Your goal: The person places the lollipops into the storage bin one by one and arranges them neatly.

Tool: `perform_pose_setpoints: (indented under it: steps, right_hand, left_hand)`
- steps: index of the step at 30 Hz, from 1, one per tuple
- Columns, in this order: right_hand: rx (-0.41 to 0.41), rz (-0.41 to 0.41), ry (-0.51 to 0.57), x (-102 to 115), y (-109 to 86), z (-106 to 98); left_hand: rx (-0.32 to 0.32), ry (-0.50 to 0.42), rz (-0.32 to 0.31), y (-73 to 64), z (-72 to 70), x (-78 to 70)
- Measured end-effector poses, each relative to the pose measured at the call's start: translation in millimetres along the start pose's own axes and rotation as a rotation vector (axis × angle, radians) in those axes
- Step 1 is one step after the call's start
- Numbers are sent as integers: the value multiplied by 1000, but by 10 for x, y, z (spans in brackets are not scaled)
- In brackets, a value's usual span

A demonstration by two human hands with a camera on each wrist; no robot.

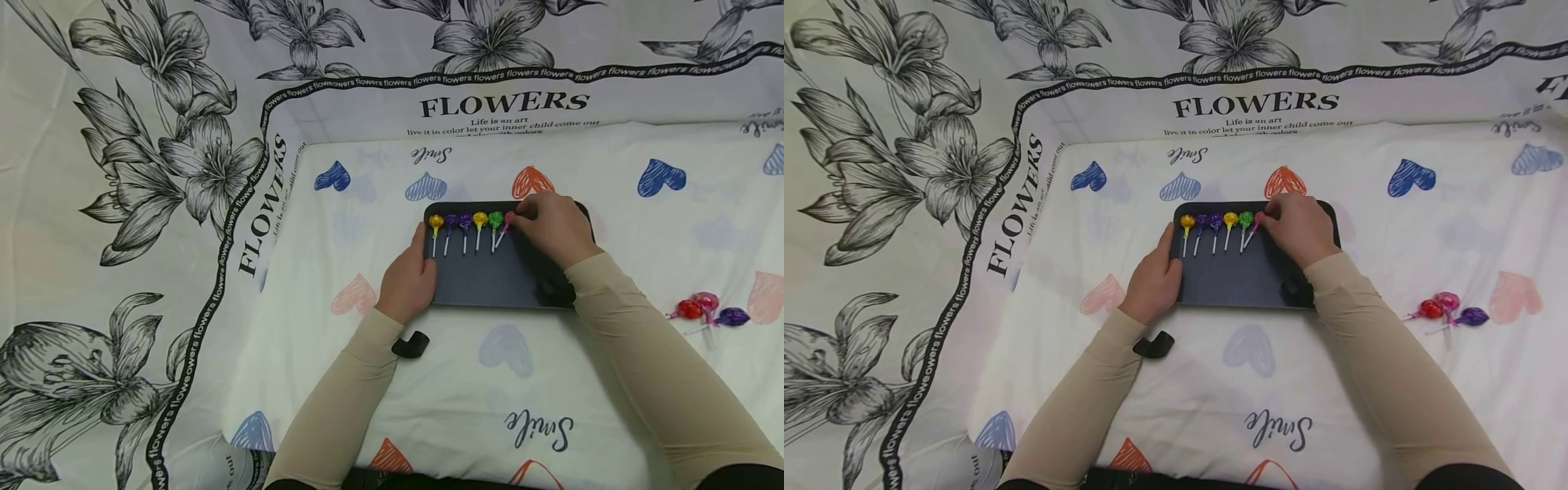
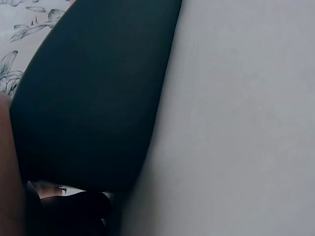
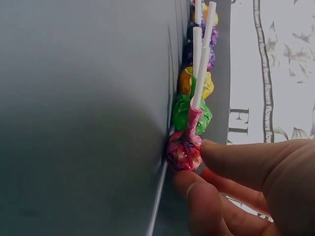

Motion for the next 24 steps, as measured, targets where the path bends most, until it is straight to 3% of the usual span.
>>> perform_pose_setpoints:
  steps: [24]
  right_hand:
    - [35,-1,7,-1,-18,32]
  left_hand:
    - [-3,-7,-1,-5,-6,-7]
Point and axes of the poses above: each hand's wrist, its own y-axis towards the middle knuckle, its own z-axis out of the palm, x = y × z, the point moved 9 cm from there along y, towards the middle knuckle, and after that the axes turned 14 degrees about -x, right-handed, at the moved point
